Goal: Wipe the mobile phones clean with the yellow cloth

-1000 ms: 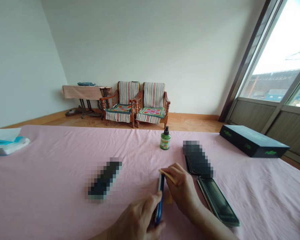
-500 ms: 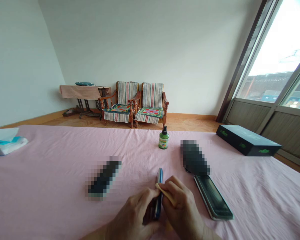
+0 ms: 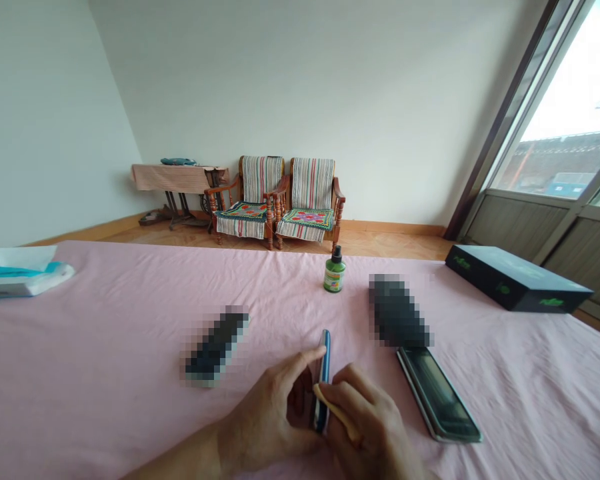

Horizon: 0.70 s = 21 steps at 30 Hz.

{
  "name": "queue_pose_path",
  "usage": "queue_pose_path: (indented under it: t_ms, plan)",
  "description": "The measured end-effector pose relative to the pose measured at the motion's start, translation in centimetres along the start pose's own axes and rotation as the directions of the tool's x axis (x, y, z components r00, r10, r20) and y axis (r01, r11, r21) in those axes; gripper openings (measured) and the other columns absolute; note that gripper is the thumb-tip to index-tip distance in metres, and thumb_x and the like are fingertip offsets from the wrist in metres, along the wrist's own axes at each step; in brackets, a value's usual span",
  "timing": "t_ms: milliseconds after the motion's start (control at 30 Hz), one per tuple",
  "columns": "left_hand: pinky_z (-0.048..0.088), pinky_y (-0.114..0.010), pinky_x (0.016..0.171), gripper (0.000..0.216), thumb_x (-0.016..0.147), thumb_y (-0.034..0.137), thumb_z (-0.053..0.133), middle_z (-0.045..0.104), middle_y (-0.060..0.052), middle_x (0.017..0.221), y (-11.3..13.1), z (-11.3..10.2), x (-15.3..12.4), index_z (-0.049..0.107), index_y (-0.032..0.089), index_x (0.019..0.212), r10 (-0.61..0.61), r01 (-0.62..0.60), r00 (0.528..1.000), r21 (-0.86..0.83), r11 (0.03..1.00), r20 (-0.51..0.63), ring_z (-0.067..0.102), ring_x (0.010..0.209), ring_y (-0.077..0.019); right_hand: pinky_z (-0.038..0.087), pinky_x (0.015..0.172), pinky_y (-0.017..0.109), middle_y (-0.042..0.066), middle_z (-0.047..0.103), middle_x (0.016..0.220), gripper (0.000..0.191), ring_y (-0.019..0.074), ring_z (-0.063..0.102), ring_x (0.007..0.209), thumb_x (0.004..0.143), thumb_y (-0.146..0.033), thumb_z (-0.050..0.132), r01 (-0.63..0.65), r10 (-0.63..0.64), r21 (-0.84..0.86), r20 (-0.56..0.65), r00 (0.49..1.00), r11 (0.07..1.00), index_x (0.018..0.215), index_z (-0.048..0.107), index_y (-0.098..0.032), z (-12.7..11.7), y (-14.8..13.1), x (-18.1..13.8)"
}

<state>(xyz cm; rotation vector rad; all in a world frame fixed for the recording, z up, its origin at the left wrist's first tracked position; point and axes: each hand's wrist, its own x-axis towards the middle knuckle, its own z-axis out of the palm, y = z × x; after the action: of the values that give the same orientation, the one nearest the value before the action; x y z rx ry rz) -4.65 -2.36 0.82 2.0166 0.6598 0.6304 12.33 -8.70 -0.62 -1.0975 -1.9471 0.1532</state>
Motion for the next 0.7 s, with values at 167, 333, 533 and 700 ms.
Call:
queue_pose_path:
  t_ms: [167, 333, 533, 700]
  plan:
    - [0.051, -0.031, 0.084, 0.083, 0.061, 0.012, 0.079, 0.065, 0.0, 0.099, -0.22, -0.01, -0.11, 0.042, 0.023, 0.135, 0.035, -0.034, 0.999, 0.032, 0.999, -0.015, 0.063, 0.088, -0.0214, 0.043, 0.058, 0.023, 0.005, 0.055, 0.077, 0.031, 0.0163, 0.054, 0.069, 0.073, 0.0, 0.043, 0.084, -0.085, 0.018, 0.067, 0.994, 0.996, 0.09, 0.06, -0.019, -0.27, -0.15, 0.16]
    - [0.045, -0.037, 0.097, 0.091, 0.056, 0.026, 0.089, 0.063, -0.006, 0.114, -0.34, -0.23, -0.15, 0.043, 0.02, 0.134, 0.017, -0.016, 1.0, 0.079, 0.997, -0.023, 0.06, 0.104, -0.0269, 0.045, 0.063, 0.024, 0.005, 0.056, 0.081, 0.028, 0.0156, 0.056, 0.073, 0.076, 0.0, 0.042, -0.057, 0.054, 0.084, 0.027, 0.998, 0.995, 0.087, 0.058, -0.02, -0.7, -0.3, 0.74]
    - [0.05, -0.033, 0.088, 0.077, 0.066, 0.019, 0.079, 0.066, -0.003, 0.103, -0.3, -0.03, -0.13, 0.043, 0.021, 0.134, 0.043, -0.043, 0.999, 0.036, 0.998, -0.017, 0.064, 0.09, -0.0224, 0.041, 0.056, 0.024, 0.004, 0.053, 0.075, 0.03, 0.0159, 0.052, 0.067, 0.068, 0.0, 0.042, 0.158, -0.16, 0.045, 0.069, 0.985, 0.986, 0.086, 0.056, -0.019, -0.56, -0.91, 0.56]
    - [0.051, -0.032, 0.087, 0.083, 0.063, 0.015, 0.08, 0.065, 0.0, 0.093, -0.47, -0.15, -0.16, 0.041, 0.021, 0.136, 0.036, -0.036, 0.999, 0.023, 0.999, 0.004, 0.064, 0.09, -0.0224, 0.044, 0.06, 0.024, 0.005, 0.055, 0.078, 0.023, 0.0164, 0.054, 0.071, 0.077, -0.001, 0.042, 0.025, -0.027, 0.057, 0.041, 0.999, 0.998, 0.083, 0.054, -0.02, -0.57, -0.7, 0.6]
